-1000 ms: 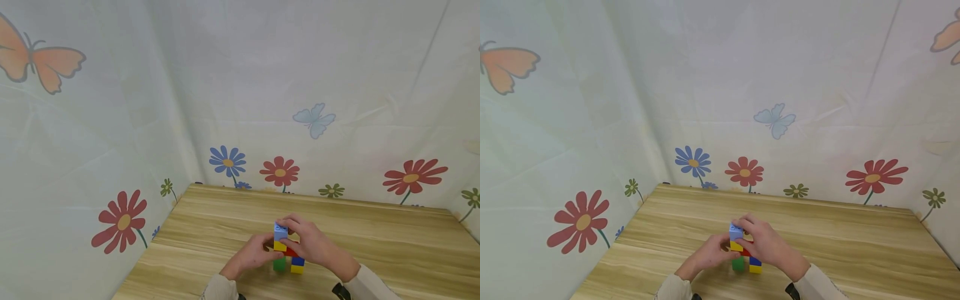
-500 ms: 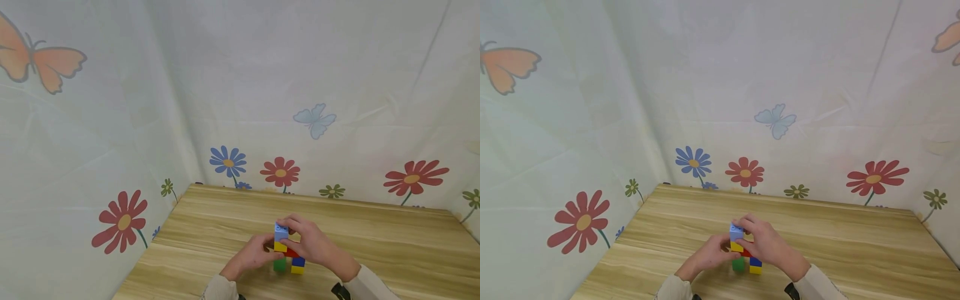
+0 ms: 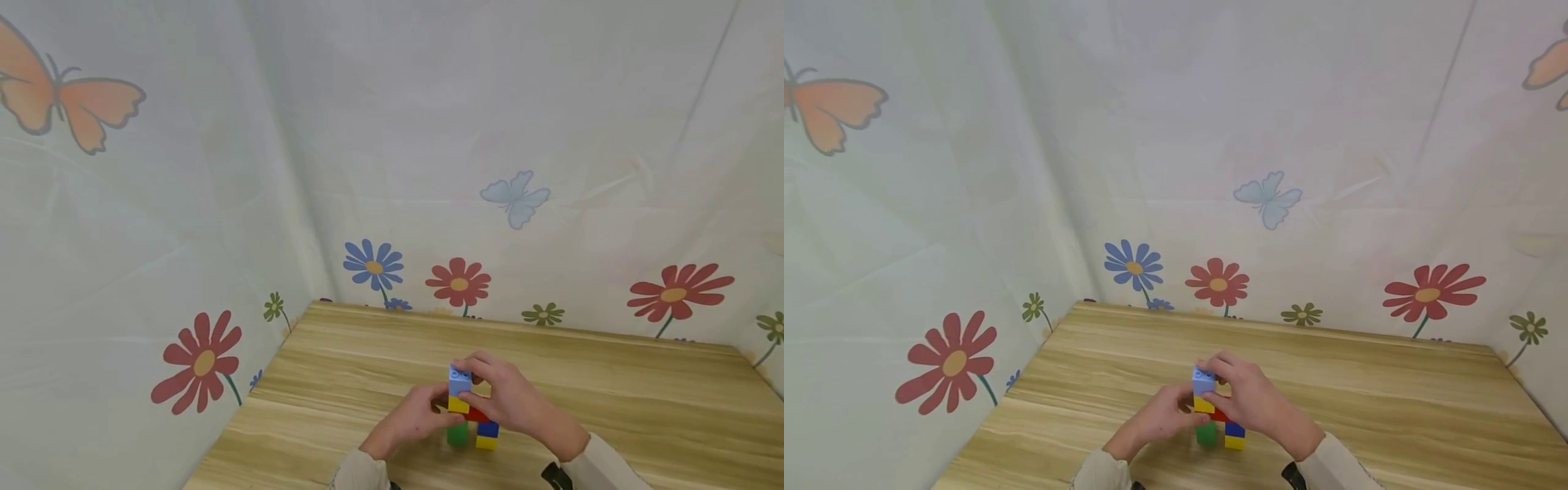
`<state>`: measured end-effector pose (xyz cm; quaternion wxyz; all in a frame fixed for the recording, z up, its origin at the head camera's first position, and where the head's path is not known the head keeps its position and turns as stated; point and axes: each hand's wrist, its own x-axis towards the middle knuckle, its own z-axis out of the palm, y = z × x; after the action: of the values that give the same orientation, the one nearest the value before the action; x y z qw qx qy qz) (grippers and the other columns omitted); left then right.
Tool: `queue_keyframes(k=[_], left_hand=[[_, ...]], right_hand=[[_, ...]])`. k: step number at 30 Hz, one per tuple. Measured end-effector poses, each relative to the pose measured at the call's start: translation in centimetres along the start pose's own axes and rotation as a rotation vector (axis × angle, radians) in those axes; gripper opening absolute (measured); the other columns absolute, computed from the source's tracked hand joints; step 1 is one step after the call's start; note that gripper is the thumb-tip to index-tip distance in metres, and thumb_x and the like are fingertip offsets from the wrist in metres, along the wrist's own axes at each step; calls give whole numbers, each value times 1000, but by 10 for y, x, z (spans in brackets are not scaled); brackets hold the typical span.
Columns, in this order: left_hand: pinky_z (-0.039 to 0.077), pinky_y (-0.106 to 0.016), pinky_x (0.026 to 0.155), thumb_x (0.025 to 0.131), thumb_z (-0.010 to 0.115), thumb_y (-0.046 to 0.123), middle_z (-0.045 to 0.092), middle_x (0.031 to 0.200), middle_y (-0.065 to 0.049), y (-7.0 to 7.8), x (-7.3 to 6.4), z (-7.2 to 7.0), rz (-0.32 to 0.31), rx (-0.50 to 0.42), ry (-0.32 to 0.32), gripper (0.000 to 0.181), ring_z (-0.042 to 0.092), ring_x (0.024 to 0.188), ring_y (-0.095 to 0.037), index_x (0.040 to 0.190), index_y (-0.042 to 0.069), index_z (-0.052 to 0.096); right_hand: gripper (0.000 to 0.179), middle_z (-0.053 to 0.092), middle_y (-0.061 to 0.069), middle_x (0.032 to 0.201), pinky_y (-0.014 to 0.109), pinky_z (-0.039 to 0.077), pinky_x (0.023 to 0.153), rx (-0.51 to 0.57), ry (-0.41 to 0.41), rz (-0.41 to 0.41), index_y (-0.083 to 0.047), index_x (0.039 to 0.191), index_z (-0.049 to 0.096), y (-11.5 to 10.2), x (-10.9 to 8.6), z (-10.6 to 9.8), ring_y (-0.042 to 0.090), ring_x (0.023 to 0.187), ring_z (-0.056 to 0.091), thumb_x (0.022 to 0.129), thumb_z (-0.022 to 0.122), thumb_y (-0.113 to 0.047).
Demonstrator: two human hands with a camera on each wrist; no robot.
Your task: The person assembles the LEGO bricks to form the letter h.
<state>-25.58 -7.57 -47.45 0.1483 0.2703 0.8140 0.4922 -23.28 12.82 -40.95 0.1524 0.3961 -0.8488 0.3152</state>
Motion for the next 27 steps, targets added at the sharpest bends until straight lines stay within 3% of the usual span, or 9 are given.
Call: queue_keyframes(k=[14, 21, 27], left_hand=[[47, -22, 78, 89, 67, 33, 63, 103, 15, -1, 1, 0, 17, 0, -3, 27, 58, 90, -4, 114, 25, 62], [47, -23, 79, 88, 67, 34, 64, 102, 15, -4, 5, -1, 19, -1, -12, 27, 58, 90, -5, 113, 27, 62], [48, -22, 79, 88, 68, 32, 64, 103, 15, -3, 4, -1, 24, 1, -22, 28, 59, 89, -5, 115, 27, 62]], right_hand=[[44, 57, -7, 104, 21, 52, 72, 6, 3, 13, -15, 118, 60, 0, 0, 2, 5, 82, 57, 78, 79, -15], [43, 56, -6, 104, 29, 54, 71, 41, 10, 14, -12, 117, 60, 1, 0, 3, 5, 81, 57, 78, 78, -13], [43, 55, -8, 103, 25, 53, 72, 34, -1, 19, -14, 118, 59, 1, -1, 3, 4, 81, 56, 79, 78, -13]])
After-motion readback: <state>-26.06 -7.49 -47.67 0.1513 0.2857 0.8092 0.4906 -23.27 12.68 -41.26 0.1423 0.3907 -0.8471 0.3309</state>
